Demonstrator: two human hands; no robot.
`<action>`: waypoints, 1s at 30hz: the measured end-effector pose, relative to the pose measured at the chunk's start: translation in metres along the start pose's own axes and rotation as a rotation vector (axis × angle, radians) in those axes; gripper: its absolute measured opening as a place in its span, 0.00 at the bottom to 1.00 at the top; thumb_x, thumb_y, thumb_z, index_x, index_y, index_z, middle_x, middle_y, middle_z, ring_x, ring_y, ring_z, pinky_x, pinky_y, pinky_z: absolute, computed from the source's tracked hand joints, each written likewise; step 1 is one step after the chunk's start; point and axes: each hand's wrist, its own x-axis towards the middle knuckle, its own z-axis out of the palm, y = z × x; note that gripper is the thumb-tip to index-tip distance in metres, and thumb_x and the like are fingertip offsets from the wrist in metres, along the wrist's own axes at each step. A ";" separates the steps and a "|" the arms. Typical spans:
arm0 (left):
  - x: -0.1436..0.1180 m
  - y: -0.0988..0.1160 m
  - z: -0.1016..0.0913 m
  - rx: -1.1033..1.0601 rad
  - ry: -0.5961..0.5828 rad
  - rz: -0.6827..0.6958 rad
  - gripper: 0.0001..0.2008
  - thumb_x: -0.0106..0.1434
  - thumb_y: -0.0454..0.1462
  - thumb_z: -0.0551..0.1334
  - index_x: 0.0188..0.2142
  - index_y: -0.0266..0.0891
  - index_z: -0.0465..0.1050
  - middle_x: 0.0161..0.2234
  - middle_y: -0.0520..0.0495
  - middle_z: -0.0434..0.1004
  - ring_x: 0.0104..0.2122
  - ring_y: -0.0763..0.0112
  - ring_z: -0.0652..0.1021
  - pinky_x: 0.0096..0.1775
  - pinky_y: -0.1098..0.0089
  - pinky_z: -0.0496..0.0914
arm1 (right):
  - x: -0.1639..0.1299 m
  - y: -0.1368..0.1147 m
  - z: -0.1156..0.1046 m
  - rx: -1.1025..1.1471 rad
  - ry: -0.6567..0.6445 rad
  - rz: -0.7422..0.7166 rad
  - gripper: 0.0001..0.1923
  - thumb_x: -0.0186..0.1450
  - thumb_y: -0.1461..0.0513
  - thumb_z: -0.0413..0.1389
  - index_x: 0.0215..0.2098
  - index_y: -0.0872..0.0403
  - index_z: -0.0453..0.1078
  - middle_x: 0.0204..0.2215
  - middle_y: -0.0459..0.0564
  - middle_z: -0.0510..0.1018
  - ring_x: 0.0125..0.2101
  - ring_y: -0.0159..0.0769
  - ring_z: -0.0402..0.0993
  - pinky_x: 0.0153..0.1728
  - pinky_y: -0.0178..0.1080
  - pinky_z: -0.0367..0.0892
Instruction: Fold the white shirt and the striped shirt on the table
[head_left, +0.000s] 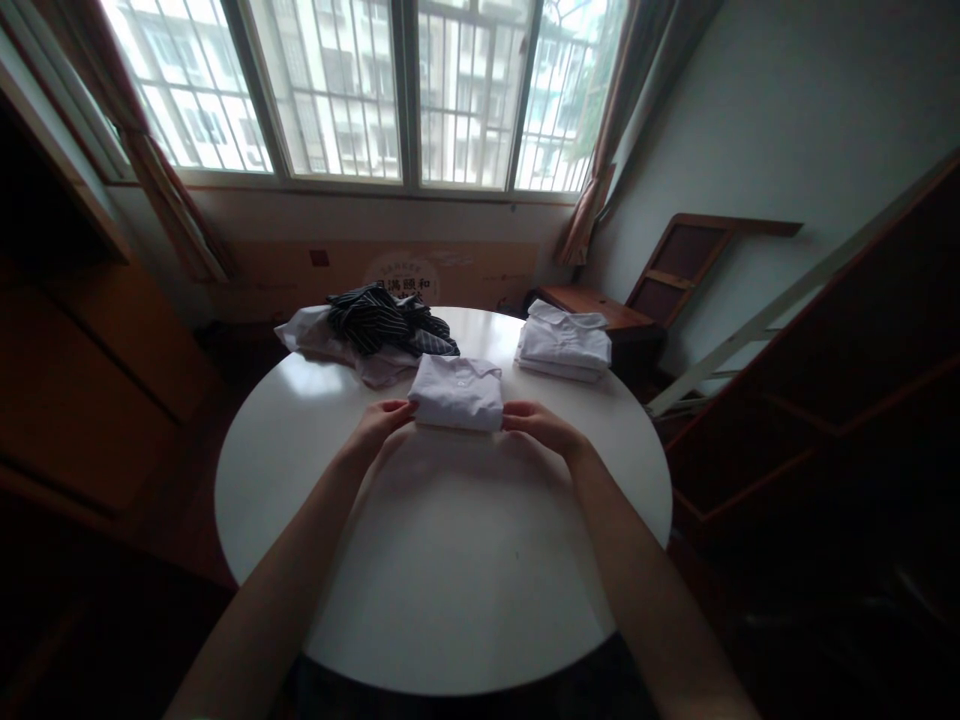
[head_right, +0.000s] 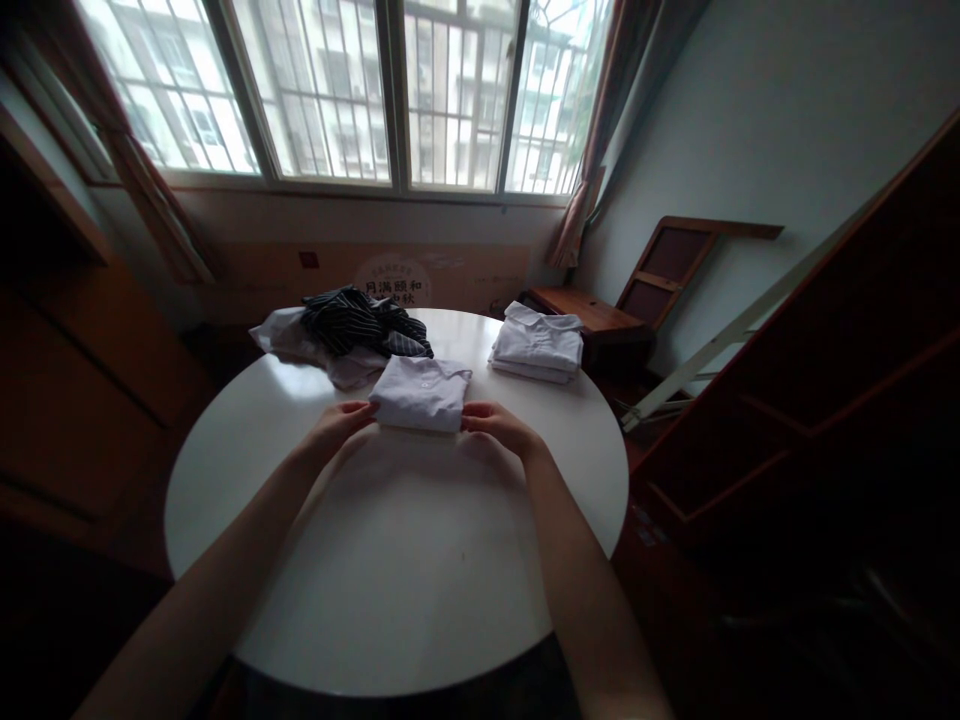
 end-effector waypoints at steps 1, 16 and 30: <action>0.000 0.000 0.000 -0.004 0.008 0.000 0.19 0.39 0.45 0.70 0.27 0.33 0.74 0.26 0.46 0.76 0.30 0.68 0.75 0.37 0.68 0.67 | 0.000 0.000 0.001 0.006 0.008 -0.006 0.18 0.52 0.55 0.59 0.39 0.56 0.72 0.35 0.50 0.75 0.33 0.32 0.68 0.34 0.35 0.61; -0.002 0.002 0.001 0.008 0.014 -0.034 0.21 0.37 0.45 0.70 0.27 0.31 0.75 0.26 0.44 0.77 0.27 0.71 0.74 0.32 0.71 0.67 | 0.000 -0.014 0.011 0.061 -0.050 -0.028 0.12 0.53 0.61 0.56 0.36 0.57 0.71 0.33 0.48 0.74 0.33 0.32 0.68 0.38 0.36 0.59; 0.003 0.001 0.002 -0.009 0.039 0.059 0.18 0.38 0.43 0.70 0.26 0.31 0.74 0.24 0.48 0.75 0.28 0.72 0.74 0.40 0.68 0.68 | 0.003 -0.021 0.005 -0.609 0.322 -0.076 0.06 0.56 0.63 0.50 0.23 0.56 0.65 0.23 0.47 0.71 0.26 0.32 0.64 0.29 0.35 0.57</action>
